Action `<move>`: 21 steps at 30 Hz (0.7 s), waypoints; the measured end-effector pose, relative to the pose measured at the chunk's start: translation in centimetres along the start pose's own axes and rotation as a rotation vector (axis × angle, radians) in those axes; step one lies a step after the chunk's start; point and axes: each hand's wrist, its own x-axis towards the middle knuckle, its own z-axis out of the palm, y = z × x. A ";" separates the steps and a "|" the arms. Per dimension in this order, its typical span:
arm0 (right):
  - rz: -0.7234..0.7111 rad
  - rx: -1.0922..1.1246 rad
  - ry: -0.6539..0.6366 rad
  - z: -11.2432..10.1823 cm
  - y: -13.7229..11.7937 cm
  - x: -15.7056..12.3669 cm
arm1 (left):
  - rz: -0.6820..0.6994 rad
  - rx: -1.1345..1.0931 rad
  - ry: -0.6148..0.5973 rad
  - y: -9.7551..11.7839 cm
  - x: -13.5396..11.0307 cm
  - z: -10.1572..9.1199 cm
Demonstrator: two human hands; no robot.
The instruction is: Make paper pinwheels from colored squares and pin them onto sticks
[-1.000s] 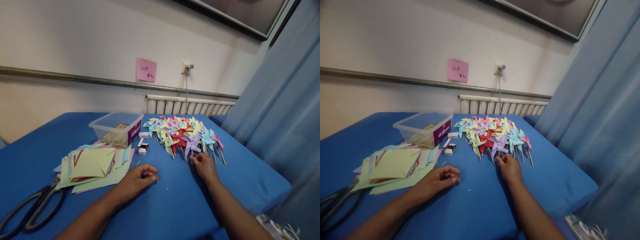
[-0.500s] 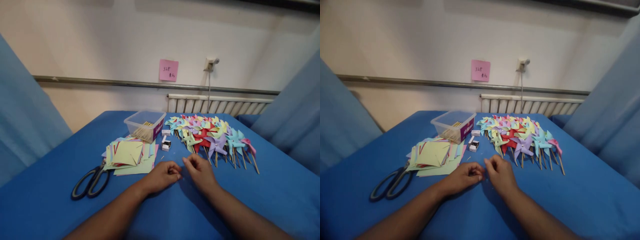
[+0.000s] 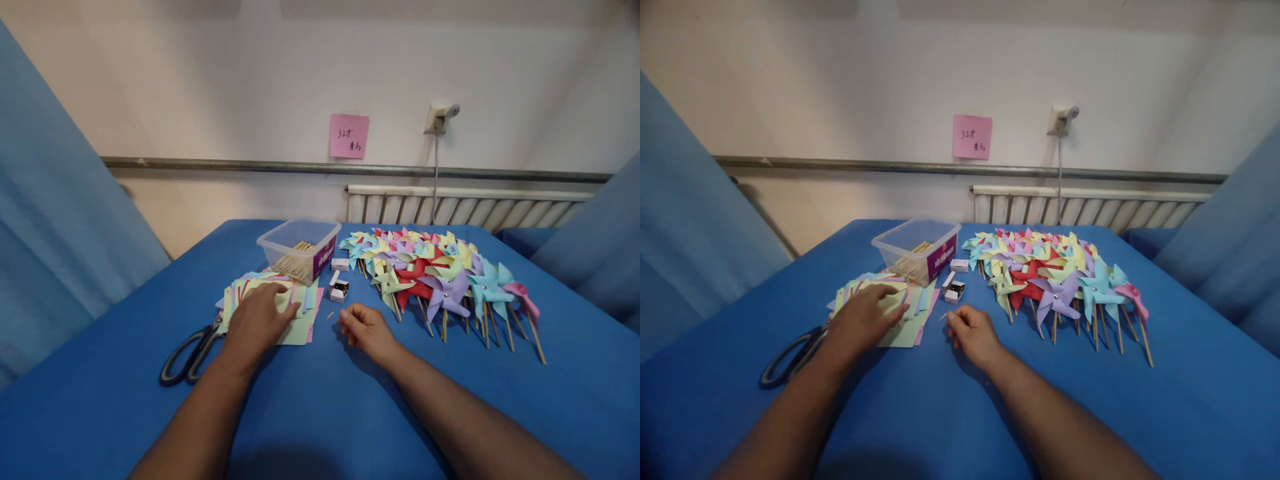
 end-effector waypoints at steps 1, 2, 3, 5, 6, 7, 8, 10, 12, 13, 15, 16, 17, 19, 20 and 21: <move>-0.003 -0.011 0.005 0.1 0.0 0.0 | -0.032 0.103 0.003 -0.7 0.3 0.1; -0.009 -0.026 0.006 0.2 -0.1 0.0 | -0.056 0.184 0.008 -1.3 0.5 0.2; -0.014 -0.042 0.006 0.3 -0.1 -0.1 | -0.077 0.231 0.001 -1.8 0.7 0.4; -0.018 -0.075 -0.001 0.5 -0.3 -0.3 | -0.118 0.258 -0.053 -2.1 0.9 0.7; -0.020 -0.091 -0.007 0.6 -0.4 -0.5 | -0.133 0.254 -0.072 -2.1 1.0 0.8; -0.023 -0.108 -0.019 0.6 -0.5 -0.6 | -0.148 0.247 -0.086 -2.0 1.0 0.9; -0.027 -0.127 -0.032 0.6 -0.6 -0.8 | -0.159 0.242 -0.093 -1.9 0.9 0.9; -0.040 -0.168 -0.061 0.6 -0.8 -1.0 | -0.175 0.241 -0.091 -1.7 0.9 0.8; -0.053 -0.215 -0.085 0.5 -1.0 -1.1 | -0.177 0.235 -0.094 -1.6 1.0 0.7; -0.061 -0.242 -0.093 0.5 -1.1 -1.1 | -0.174 0.225 -0.102 -1.7 1.1 0.7; -0.084 -0.295 -0.102 0.4 -1.3 -1.0 | -0.176 0.190 -0.129 -2.1 1.4 0.6; -0.097 -0.319 -0.104 0.3 -1.4 -1.0 | -0.183 0.169 -0.143 -2.4 1.6 0.6; -0.109 -0.340 -0.103 0.3 -1.4 -1.1 | -0.197 0.150 -0.160 -2.7 1.7 0.5; -0.126 -0.370 -0.100 0.3 -1.5 -1.1 | -0.220 0.126 -0.179 -3.1 2.0 0.4; -0.133 -0.379 -0.101 0.3 -1.5 -1.1 | -0.226 0.127 -0.184 -3.2 2.1 0.3; -0.137 -0.386 -0.102 0.3 -1.5 -1.1 | -0.221 0.128 -0.187 -3.3 2.2 0.2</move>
